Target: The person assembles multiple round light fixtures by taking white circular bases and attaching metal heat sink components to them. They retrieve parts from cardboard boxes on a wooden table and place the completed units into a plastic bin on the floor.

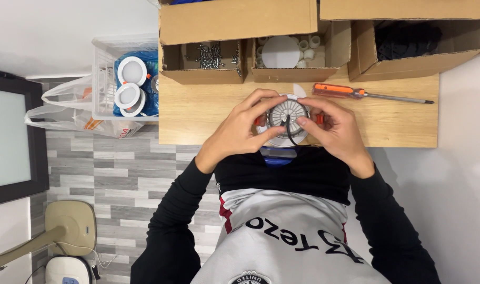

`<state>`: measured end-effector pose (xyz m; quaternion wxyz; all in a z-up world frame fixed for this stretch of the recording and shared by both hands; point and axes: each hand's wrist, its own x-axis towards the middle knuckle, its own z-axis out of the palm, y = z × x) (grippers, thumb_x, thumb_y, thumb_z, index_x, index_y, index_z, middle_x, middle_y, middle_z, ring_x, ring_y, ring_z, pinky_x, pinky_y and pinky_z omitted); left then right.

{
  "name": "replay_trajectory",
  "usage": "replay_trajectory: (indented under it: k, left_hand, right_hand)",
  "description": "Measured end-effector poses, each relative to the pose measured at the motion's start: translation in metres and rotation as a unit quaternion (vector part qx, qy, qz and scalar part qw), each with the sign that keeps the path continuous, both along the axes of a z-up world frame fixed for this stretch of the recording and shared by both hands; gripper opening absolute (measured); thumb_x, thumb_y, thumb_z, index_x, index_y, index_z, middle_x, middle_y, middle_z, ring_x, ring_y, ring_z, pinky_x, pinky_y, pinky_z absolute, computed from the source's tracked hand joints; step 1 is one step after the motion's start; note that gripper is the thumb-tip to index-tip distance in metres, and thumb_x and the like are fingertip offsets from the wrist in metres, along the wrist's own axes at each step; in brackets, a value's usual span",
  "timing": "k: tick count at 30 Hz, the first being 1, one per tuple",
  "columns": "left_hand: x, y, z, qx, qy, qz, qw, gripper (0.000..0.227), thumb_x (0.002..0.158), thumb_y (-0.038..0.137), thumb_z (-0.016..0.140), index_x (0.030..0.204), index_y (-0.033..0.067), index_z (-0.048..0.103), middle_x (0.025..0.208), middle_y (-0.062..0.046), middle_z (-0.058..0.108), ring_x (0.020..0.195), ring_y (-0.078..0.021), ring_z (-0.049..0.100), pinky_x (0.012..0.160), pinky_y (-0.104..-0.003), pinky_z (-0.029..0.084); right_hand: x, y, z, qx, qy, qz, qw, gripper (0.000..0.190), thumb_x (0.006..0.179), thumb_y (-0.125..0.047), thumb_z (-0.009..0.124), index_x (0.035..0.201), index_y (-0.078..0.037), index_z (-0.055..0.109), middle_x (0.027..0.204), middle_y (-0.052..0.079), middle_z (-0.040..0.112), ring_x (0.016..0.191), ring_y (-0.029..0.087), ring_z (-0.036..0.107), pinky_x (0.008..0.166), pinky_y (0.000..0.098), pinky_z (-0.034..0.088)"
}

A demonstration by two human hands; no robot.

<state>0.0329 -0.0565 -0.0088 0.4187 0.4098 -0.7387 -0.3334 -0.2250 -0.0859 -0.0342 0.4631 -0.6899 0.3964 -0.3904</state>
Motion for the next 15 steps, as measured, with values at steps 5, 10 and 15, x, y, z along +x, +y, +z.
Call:
replay_trajectory:
  k: [5,10,15]
  left_hand:
    - [0.007,-0.002,-0.006,0.023,0.001,-0.038,0.999,0.054,0.099,0.02,0.085,0.145,-0.0011,0.066,0.139,-0.018,0.067,0.075,-0.0236,0.07,0.076,-0.04,0.061]
    - [0.007,-0.003,-0.017,0.045,-0.005,-0.037,0.998,0.061,0.095,0.023,0.091,0.144,-0.0025,0.067,0.14,-0.019,0.068,0.074,-0.0222,0.067,0.071,-0.038,0.059]
    - [0.008,-0.002,-0.02,0.051,-0.015,-0.034,0.998,0.061,0.095,0.024,0.091,0.144,-0.0025,0.067,0.14,-0.019,0.069,0.072,-0.0223,0.066,0.068,-0.038,0.058]
  right_hand:
    - [0.001,-0.002,0.004,-0.047,0.036,0.0,0.998,0.038,0.095,-0.01,0.091,0.132,-0.009,0.082,0.076,0.008,0.063,0.062,0.016,0.056,0.055,0.0279,0.049]
    - [-0.001,-0.004,-0.007,-0.102,0.077,0.005,0.992,0.037,0.095,-0.014,0.091,0.131,-0.009,0.083,0.076,0.011,0.062,0.063,0.021,0.057,0.057,0.0345,0.049]
    - [-0.004,-0.004,-0.016,-0.114,0.09,0.007,0.989,0.037,0.095,-0.014,0.092,0.13,-0.009,0.084,0.075,0.011,0.062,0.065,0.024,0.06,0.061,0.035,0.052]
